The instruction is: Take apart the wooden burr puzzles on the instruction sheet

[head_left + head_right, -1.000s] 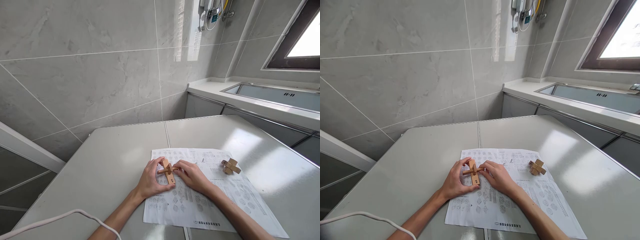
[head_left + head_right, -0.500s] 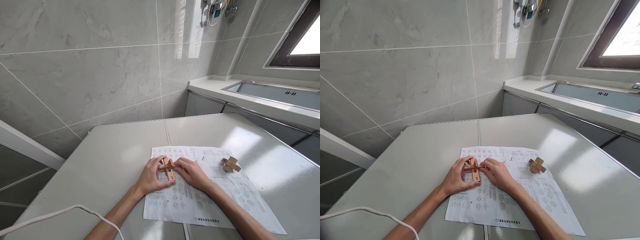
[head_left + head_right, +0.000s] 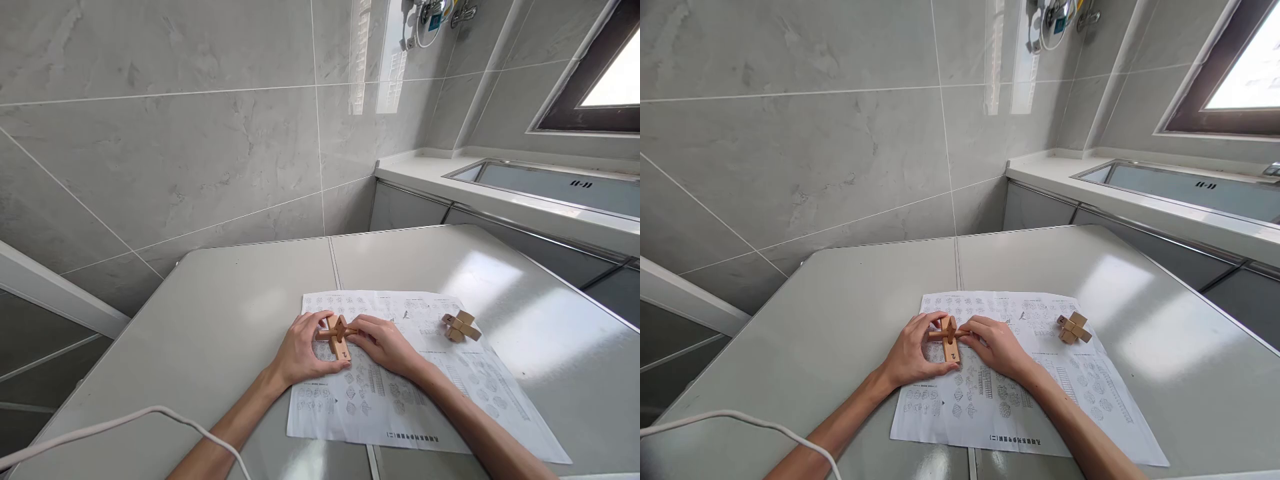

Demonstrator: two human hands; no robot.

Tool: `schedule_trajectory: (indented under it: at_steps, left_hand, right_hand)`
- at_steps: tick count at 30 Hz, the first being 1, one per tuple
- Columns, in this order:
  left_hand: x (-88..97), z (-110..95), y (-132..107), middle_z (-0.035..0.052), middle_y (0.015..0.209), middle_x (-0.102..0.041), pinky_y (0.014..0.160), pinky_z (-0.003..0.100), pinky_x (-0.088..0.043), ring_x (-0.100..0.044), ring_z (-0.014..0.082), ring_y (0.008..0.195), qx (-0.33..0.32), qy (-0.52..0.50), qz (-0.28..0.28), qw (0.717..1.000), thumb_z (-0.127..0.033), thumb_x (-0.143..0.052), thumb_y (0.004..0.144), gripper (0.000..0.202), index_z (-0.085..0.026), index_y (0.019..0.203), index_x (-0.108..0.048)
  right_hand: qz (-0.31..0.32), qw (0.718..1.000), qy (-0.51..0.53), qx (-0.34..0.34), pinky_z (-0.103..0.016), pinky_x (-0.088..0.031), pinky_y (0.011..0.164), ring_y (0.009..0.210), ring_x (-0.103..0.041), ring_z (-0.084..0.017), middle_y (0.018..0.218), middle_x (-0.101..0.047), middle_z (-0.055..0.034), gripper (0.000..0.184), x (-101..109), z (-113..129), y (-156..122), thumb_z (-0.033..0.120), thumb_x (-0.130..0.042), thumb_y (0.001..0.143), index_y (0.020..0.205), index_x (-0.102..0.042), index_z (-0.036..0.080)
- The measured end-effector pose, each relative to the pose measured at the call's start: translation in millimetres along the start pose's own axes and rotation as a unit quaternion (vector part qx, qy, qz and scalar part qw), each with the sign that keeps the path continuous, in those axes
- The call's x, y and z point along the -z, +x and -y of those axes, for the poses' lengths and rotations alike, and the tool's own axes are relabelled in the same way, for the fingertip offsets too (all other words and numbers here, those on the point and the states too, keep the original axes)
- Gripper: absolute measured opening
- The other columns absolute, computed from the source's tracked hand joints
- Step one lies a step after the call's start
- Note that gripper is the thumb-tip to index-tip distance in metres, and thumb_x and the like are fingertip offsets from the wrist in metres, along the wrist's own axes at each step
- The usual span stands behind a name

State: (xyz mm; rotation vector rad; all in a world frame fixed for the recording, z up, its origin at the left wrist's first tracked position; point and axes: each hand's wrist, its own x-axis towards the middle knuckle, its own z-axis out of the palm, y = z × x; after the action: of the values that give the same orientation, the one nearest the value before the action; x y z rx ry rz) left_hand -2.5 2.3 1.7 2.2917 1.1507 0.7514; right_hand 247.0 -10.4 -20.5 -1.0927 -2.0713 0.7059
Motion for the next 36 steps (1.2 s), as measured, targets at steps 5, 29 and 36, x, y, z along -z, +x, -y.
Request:
schedule_trajectory:
  at_steps: [5, 29, 36]
  left_hand:
    - [-0.6, 1.3, 0.3, 0.0073, 0.126, -0.073, 0.100, 0.049, -0.057, -0.068, 0.0310, 0.110, 0.016, -0.017, 0.004, 1.000, -0.061, -0.095, 0.068, 0.084, -0.029, 0.136, -0.059]
    - [4.7, -5.8, 2.6, 0.0057, 0.116, -0.077, 0.098, 0.048, -0.061, -0.073, 0.0299, 0.104, -0.007, 0.007, 0.001, 1.000, -0.056, -0.097, 0.065, 0.078, -0.027, 0.130, -0.064]
    - [2.5, -7.6, -1.9, 0.0052, 0.111, -0.078, 0.093, 0.046, -0.063, -0.075, 0.0267, 0.092, -0.046, 0.025, -0.021, 0.998, -0.058, -0.095, 0.067, 0.081, -0.027, 0.133, -0.062]
  right_hand:
    - [0.008, 1.000, 0.014, -0.008, -0.032, -0.051, 0.071, 0.080, -0.067, -0.021, 0.094, -0.075, -0.0042, 0.022, 0.8, 1.9, 0.2, 0.032, -0.055, 0.111, 0.109, -0.076, 0.026]
    - [0.009, 1.000, 0.024, 0.013, -0.033, -0.056, 0.077, 0.088, -0.072, -0.021, 0.102, -0.077, -0.0053, 0.025, 3.4, 0.2, 0.0, 0.037, -0.056, 0.111, 0.107, -0.079, 0.027]
    - [-0.001, 1.000, 0.022, 0.013, -0.033, -0.058, 0.075, 0.087, -0.073, -0.022, 0.107, -0.077, -0.0077, 0.023, 2.7, -0.8, -0.9, 0.039, -0.061, 0.109, 0.110, -0.081, 0.027]
